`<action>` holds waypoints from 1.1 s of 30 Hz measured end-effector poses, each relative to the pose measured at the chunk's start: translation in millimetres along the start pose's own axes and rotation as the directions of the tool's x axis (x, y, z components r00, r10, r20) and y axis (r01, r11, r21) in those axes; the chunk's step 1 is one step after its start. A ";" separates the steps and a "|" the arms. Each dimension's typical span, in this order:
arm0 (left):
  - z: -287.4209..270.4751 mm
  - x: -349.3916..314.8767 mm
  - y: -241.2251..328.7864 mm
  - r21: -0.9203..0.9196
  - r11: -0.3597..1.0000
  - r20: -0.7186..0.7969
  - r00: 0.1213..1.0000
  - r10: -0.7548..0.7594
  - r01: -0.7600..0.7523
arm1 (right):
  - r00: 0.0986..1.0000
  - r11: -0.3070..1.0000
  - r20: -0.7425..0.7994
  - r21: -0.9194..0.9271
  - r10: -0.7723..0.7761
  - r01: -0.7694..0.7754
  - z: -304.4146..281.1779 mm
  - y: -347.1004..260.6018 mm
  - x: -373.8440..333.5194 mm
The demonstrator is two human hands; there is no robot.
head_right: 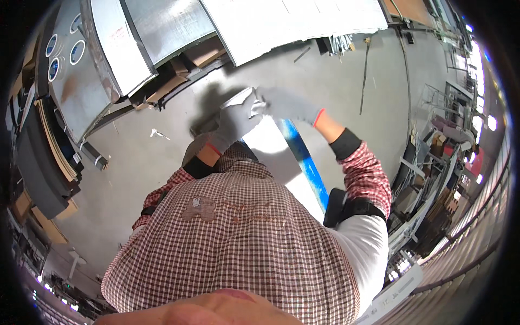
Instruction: Applying adhesive tape or protective strips to the edges and surfaces of long white building panels in a factory.
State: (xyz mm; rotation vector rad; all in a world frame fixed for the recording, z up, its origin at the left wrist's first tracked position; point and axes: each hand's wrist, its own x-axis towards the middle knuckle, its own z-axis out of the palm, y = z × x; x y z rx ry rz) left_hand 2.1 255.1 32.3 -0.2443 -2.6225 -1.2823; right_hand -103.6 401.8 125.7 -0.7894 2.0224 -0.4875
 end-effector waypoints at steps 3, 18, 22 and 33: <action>-3.4 -2.9 11.1 0.150 0.976 0.204 0.961 -0.188 0.159 | 0.991 0.983 -0.005 -0.129 -0.133 0.132 -11.2 22.9 17.3; -56.0 -33.3 -27.8 -0.932 -0.109 0.350 0.784 -0.512 0.345 | 0.840 0.976 -0.522 0.217 0.147 -0.036 35.8 12.3 -2.0; -235.4 90.3 -102.9 -0.981 0.118 0.081 0.882 -0.465 0.152 | 0.997 0.796 0.016 0.600 0.080 -0.074 50.9 -27.3 -99.8; -245.1 -34.8 -115.7 -0.556 0.745 -0.083 0.867 -0.491 0.368 | 0.818 0.514 -0.574 0.691 -0.037 0.508 -34.8 -182.8 149.5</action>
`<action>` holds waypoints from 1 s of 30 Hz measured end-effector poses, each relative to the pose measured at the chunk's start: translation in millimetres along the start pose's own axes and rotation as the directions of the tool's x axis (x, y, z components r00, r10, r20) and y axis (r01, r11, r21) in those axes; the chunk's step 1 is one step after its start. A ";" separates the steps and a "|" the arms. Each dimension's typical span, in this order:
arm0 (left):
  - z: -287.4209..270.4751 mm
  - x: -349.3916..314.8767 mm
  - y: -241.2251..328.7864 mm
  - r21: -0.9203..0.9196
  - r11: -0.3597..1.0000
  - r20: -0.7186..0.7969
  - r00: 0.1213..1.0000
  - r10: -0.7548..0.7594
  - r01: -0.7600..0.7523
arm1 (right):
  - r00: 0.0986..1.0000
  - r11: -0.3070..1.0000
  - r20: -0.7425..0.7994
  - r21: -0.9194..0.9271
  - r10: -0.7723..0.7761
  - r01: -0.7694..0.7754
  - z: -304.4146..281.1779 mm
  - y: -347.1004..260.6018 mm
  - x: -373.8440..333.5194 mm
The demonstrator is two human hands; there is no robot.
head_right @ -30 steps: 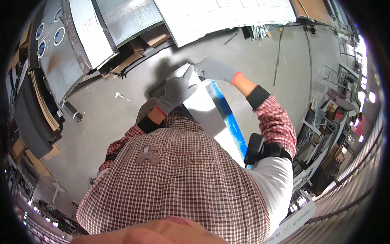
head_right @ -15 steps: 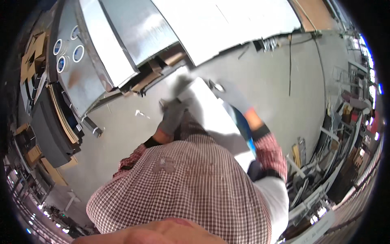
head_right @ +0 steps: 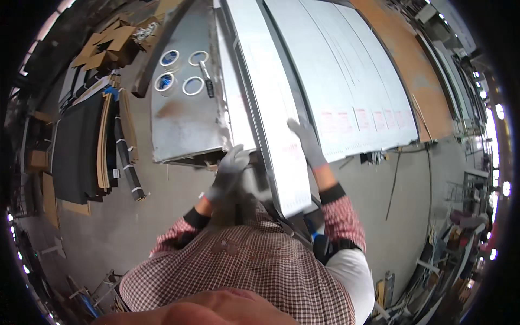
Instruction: Applying adhesive tape or protective strips to the edges and surfaces of long white building panels in a factory.
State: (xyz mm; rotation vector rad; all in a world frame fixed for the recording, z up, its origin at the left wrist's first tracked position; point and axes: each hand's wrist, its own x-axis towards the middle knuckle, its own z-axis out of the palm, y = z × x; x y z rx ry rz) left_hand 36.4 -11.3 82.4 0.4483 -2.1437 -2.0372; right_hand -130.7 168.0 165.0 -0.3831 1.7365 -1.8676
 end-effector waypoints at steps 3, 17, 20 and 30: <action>-31.4 4.1 -56.5 0.010 1.000 -0.207 0.978 -0.002 0.004 | 0.996 0.977 -0.021 -0.197 -0.083 0.077 14.3 40.1 150.6; -43.4 89.0 -108.6 0.721 0.671 -0.271 0.962 0.041 0.174 | 0.965 0.530 0.191 -0.808 -0.178 0.258 45.4 -6.5 169.8; -14.0 64.3 -79.2 0.535 0.836 -0.385 0.916 0.115 0.120 | 0.893 0.533 0.114 -0.767 -0.435 0.357 -12.6 0.0 43.2; 215.2 65.3 -46.3 -0.324 0.735 0.387 0.793 -0.471 0.595 | 0.864 0.849 -0.369 -0.273 0.341 -0.452 -293.2 184.5 -233.0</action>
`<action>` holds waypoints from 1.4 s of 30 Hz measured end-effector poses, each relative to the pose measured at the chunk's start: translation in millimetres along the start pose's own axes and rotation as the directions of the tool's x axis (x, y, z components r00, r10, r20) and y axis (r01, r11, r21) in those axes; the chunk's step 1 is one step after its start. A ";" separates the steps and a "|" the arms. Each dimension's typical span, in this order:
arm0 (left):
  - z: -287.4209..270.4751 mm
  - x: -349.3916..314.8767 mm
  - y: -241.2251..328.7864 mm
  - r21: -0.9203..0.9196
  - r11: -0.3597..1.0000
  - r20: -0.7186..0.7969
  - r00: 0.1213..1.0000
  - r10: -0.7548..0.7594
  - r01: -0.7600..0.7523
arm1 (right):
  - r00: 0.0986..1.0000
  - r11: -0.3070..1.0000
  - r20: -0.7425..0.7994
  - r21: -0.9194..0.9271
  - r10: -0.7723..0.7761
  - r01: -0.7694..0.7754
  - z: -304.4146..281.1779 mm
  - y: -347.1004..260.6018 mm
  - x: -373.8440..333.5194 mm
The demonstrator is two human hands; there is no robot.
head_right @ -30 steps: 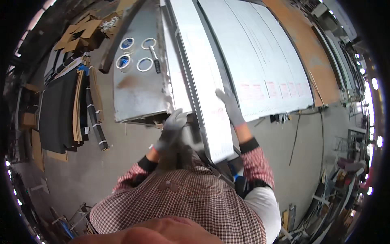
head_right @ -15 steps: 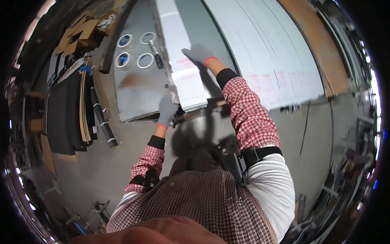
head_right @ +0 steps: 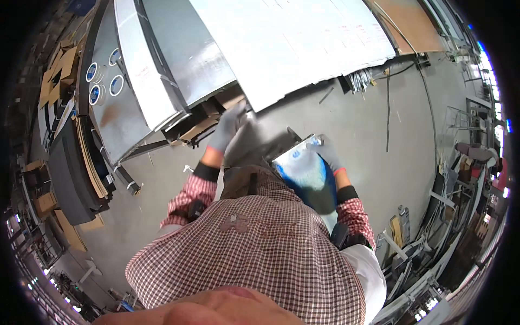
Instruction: Applying adhesive tape or protective strips to the edges and surfaces of long white building panels in a factory.
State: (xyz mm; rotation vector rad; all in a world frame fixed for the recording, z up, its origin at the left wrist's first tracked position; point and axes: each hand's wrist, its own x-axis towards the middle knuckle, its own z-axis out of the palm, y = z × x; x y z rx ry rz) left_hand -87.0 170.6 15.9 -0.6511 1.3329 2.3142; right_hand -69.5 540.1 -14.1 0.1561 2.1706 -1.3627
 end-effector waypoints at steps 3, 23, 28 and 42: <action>14.8 75.7 -4.4 -0.225 0.953 -0.014 0.979 0.203 -0.201 | 0.996 0.996 -0.035 -0.048 0.079 -0.081 -17.5 -5.8 16.5; 31.3 39.8 0.0 -0.333 0.939 0.020 0.995 0.101 -0.089 | 0.846 0.384 -0.036 -0.901 -0.532 0.203 -10.2 -250.1 163.1; 46.6 -8.0 -84.0 -0.108 0.974 0.069 0.976 0.206 -0.198 | 0.859 0.615 0.055 -0.675 -0.509 0.408 4.8 -231.5 69.3; 112.5 -137.3 -6.5 0.898 0.431 0.054 0.995 0.084 -0.085 | 0.844 0.619 0.408 -0.576 -0.349 0.534 -6.6 -230.6 -51.2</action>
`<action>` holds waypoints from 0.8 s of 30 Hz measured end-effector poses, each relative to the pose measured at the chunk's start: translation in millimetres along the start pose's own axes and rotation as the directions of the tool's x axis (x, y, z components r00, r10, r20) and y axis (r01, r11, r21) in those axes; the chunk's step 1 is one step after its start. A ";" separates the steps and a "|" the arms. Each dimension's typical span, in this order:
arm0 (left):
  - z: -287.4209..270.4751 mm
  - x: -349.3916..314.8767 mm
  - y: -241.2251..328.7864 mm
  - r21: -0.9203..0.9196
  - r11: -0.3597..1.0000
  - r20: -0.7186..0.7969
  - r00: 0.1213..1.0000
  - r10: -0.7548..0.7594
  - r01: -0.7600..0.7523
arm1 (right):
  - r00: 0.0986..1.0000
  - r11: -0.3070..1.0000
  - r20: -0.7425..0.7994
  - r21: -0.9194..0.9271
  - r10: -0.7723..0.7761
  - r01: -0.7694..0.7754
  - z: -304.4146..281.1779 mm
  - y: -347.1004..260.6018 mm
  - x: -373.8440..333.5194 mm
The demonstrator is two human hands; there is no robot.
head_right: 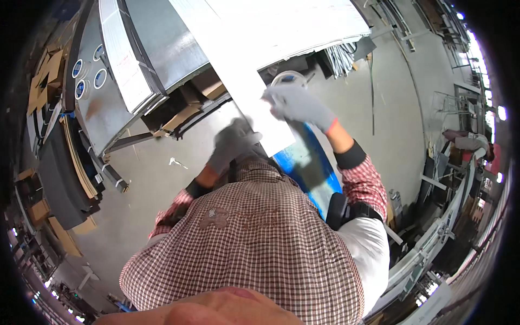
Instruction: Applying adhesive tape or protective strips to the edges and surfaces of long white building panels in a factory.
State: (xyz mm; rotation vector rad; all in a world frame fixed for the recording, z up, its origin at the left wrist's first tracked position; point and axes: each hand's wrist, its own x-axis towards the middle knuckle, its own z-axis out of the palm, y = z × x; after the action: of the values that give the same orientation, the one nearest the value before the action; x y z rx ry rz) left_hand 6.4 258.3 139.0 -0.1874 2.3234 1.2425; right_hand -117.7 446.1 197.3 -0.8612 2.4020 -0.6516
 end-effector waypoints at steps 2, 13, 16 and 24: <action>-23.8 -27.3 14.8 -0.158 0.986 -0.056 0.997 -0.053 0.044 | 0.895 0.903 0.188 0.234 -0.405 0.360 6.3 -19.8 -10.2; 2.0 39.7 -67.7 -0.241 0.968 -0.117 0.988 -0.104 0.074 | 0.887 0.985 0.436 0.006 0.150 -0.170 17.7 109.2 49.4; 150.8 193.9 -225.5 -0.448 0.503 -0.517 0.673 0.528 -0.739 | 0.941 0.976 0.328 0.219 -0.086 0.012 83.6 140.1 86.8; 130.3 172.7 -217.0 -0.793 0.595 0.108 0.930 0.352 -0.133 | 0.880 0.922 -0.284 0.047 0.381 -0.384 93.5 -16.1 16.4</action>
State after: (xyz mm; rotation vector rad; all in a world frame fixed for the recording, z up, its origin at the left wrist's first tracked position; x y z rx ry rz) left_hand -22.4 257.8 -166.0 0.0227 1.4686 2.2244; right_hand -66.1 399.3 130.9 -0.2835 2.7300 -0.6400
